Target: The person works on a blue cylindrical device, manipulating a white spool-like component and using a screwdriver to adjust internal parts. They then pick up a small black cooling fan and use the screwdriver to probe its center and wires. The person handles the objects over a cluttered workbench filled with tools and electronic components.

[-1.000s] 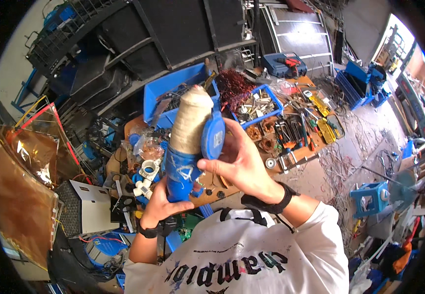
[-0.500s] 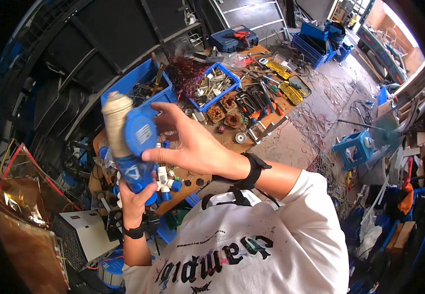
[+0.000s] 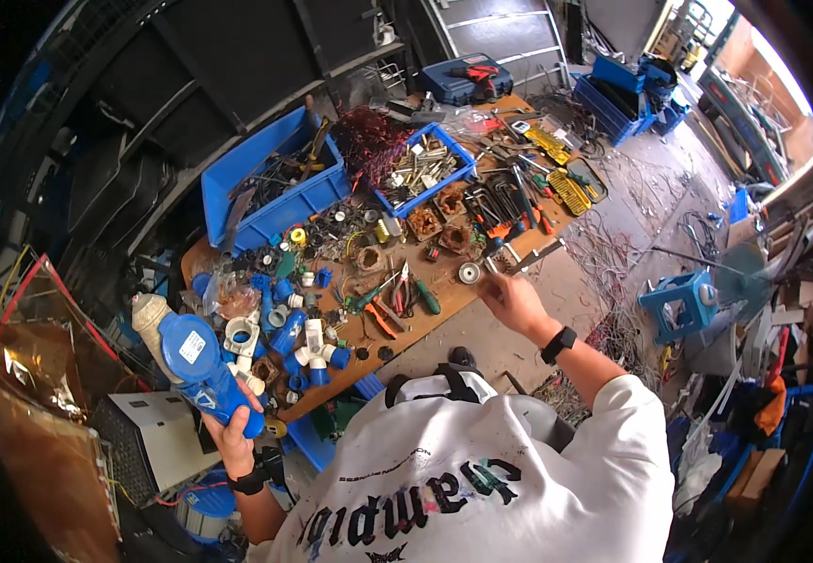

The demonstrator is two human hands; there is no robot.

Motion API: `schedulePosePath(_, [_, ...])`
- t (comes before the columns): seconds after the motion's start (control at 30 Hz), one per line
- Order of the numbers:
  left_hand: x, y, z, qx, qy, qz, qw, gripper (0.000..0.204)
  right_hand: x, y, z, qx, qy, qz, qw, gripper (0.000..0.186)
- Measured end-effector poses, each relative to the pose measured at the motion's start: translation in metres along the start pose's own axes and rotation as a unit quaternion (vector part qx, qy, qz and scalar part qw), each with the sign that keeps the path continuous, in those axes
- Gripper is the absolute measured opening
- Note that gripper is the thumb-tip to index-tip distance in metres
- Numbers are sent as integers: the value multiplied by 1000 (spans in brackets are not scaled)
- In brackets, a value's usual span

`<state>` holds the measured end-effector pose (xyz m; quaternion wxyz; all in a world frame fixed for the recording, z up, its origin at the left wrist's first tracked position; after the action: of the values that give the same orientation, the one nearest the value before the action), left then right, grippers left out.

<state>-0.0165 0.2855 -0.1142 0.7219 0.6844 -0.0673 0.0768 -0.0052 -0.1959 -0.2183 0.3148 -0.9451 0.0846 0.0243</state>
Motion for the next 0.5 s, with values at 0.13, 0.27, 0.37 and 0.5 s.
schedulePosePath(0.13, [-16, -4, -4, -10, 56, -34, 998, 53, -33, 73, 70, -9, -86, 94, 992, 20])
schedulePosePath(0.27, [-33, 0, 1, -29, 103, -46, 993, 51, -54, 95, 113, 122, -226, 191, 947, 28])
schedulePosePath(0.37, [-40, 3, 1, 16, 120, -64, 991, 53, -44, 91, 124, 342, -276, 323, 838, 23])
schedulePosePath(0.5, [-47, 6, 1, 16, 129, -84, 988, 54, -7, 73, 118, 422, -210, 350, 809, 22])
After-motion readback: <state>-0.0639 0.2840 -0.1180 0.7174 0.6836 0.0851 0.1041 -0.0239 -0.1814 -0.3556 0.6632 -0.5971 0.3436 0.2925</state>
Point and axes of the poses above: each hand's wrist, its own x-axis towards the middle knuckle, its own z-axis out of the palm, y = z × x, the point moved 1 cm from there along x, towards the middle knuckle, and after that the axes turned 7 degrees about z, right-handed, at the moved point
